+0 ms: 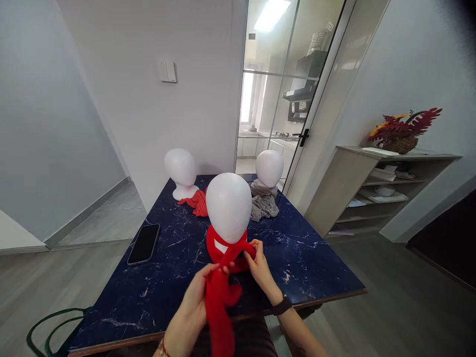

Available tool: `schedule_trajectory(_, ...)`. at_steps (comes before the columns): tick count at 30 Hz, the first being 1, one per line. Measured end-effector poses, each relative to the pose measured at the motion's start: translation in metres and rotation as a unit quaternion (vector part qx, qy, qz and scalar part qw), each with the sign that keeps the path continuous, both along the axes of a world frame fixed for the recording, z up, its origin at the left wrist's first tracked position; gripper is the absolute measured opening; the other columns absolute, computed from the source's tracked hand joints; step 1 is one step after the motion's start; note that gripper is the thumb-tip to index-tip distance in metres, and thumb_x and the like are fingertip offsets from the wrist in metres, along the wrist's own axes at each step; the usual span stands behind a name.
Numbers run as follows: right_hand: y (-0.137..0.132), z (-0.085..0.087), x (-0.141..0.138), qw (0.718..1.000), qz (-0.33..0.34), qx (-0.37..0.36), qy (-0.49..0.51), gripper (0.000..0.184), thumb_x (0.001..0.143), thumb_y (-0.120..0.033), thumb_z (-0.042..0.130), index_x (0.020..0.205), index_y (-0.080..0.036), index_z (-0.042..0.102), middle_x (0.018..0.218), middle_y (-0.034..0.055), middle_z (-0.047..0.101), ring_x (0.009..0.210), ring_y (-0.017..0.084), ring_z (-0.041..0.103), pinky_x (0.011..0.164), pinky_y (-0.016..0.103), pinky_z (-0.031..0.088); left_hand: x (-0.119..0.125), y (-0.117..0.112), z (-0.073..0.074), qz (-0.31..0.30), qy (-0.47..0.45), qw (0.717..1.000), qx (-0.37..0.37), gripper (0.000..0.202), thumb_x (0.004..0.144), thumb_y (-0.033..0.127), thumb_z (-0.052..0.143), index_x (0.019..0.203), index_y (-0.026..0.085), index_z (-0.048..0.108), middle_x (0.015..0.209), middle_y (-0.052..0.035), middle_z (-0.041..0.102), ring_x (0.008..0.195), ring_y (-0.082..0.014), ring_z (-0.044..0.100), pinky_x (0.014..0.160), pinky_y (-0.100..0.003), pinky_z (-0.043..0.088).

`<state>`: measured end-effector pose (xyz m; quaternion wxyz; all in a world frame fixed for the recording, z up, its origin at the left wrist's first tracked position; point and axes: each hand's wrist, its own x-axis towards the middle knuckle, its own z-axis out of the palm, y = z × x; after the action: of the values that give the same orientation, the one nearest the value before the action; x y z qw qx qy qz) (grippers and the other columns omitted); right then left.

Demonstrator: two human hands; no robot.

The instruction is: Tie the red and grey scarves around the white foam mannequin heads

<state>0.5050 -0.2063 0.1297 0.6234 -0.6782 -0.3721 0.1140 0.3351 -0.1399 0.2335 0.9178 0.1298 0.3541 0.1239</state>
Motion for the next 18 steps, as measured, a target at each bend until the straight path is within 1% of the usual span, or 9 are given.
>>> schedule_trajectory(3, -0.011, 0.009, -0.008, 0.998, -0.022, -0.019, -0.059, 0.020, 0.082, -0.036, 0.055, 0.094, -0.020, 0.055, 0.104, 0.0086, 0.059, 0.100, 0.022, 0.056, 0.090, 0.037, 0.045, 0.001, -0.030, -0.022, -0.074, 0.030, 0.988, 0.131, 0.025, 0.081, 0.018, 0.055, 0.102, 0.006, 0.059, 0.068, -0.0057, 0.067, 0.053, -0.0116, 0.060, 0.054, -0.021, 0.048)
schedule_trajectory(6, -0.021, 0.020, -0.022, 0.994, -0.098, -0.048, -0.016, 0.030, 0.082, -0.050, 0.056, 0.088, -0.020, 0.060, 0.100, 0.0107, 0.061, 0.095, 0.026, 0.058, 0.086, 0.039, 0.045, 0.004, -0.050, -0.046, -0.152, 0.015, 0.926, 0.346, 0.037, 0.081, 0.031, 0.058, 0.112, 0.011, 0.056, 0.081, -0.0082, 0.069, 0.060, -0.0153, 0.061, 0.059, -0.026, 0.048)
schedule_trajectory(8, -0.023, 0.027, -0.032, 0.986, -0.024, -0.090, 0.138, 0.044, 0.081, -0.061, 0.050, 0.081, -0.019, 0.061, 0.080, 0.0094, 0.064, 0.075, 0.024, 0.061, 0.072, 0.037, 0.048, 0.004, -0.055, -0.056, -0.171, 0.030, 0.856, 0.487, 0.040, 0.081, 0.039, 0.058, 0.112, 0.014, 0.057, 0.093, -0.0098, 0.069, 0.073, -0.0182, 0.062, 0.069, -0.029, 0.048)
schedule_trajectory(10, -0.021, 0.033, -0.040, 0.935, 0.091, -0.088, 0.330, 0.049, 0.079, -0.065, 0.051, 0.082, -0.017, 0.061, 0.072, 0.0083, 0.065, 0.066, 0.022, 0.061, 0.063, 0.034, 0.048, 0.002, -0.051, -0.058, -0.194, 0.044, 0.783, 0.590, 0.035, 0.083, 0.041, 0.055, 0.106, 0.016, 0.061, 0.098, -0.0092, 0.068, 0.083, -0.0196, 0.060, 0.078, -0.030, 0.045)
schedule_trajectory(12, -0.016, 0.035, -0.044, 0.884, 0.129, -0.031, 0.448, 0.044, 0.072, -0.056, 0.065, 0.091, -0.017, 0.058, 0.076, 0.0062, 0.066, 0.063, 0.017, 0.060, 0.061, 0.029, 0.047, 0.000, -0.033, -0.057, -0.227, 0.055, 0.730, 0.643, 0.031, 0.086, 0.041, 0.047, 0.091, 0.016, 0.065, 0.090, -0.0073, 0.068, 0.079, -0.0189, 0.058, 0.076, -0.029, 0.044)
schedule_trajectory(13, -0.014, 0.035, -0.044, 0.877, 0.124, 0.001, 0.464, 0.045, 0.068, -0.049, 0.072, 0.096, -0.018, 0.056, 0.078, 0.0044, 0.067, 0.062, 0.015, 0.059, 0.060, 0.027, 0.046, -0.001, -0.019, -0.055, -0.232, 0.066, 0.716, 0.655, 0.033, 0.088, 0.040, 0.042, 0.083, 0.016, 0.064, 0.083, -0.0065, 0.067, 0.075, -0.0183, 0.057, 0.072, -0.029, 0.043)
schedule_trajectory(14, -0.012, 0.033, -0.044, 0.883, 0.112, 0.024, 0.455, 0.047, 0.064, -0.043, 0.076, 0.098, -0.019, 0.054, 0.079, 0.0026, 0.067, 0.060, 0.013, 0.057, 0.059, 0.024, 0.045, -0.001, -0.003, -0.054, -0.225, 0.088, 0.708, 0.664, 0.037, 0.089, 0.038, 0.037, 0.074, 0.016, 0.063, 0.078, -0.0061, 0.066, 0.071, -0.0178, 0.056, 0.069, -0.028, 0.043)
schedule_trajectory(16, -0.009, 0.028, -0.043, 0.917, 0.086, 0.040, 0.388, 0.045, 0.065, -0.038, 0.076, 0.100, -0.019, 0.053, 0.076, -0.0004, 0.065, 0.056, 0.010, 0.053, 0.057, 0.023, 0.041, 0.001, 0.036, -0.054, -0.149, 0.151, 0.700, 0.681, 0.035, 0.088, 0.030, 0.031, 0.078, 0.017, 0.061, 0.078, -0.0065, 0.064, 0.075, -0.0188, 0.058, 0.068, -0.028, 0.043)
schedule_trajectory(18, -0.009, 0.022, -0.041, 0.954, 0.063, 0.023, 0.292, 0.038, 0.072, -0.039, 0.070, 0.101, -0.018, 0.054, 0.069, -0.0028, 0.061, 0.054, 0.011, 0.050, 0.056, 0.023, 0.040, 0.007, 0.073, -0.057, -0.096, 0.241, 0.653, 0.711, 0.024, 0.083, 0.025, 0.041, 0.092, 0.014, 0.061, 0.090, -0.0090, 0.064, 0.079, -0.0196, 0.059, 0.070, -0.029, 0.044)
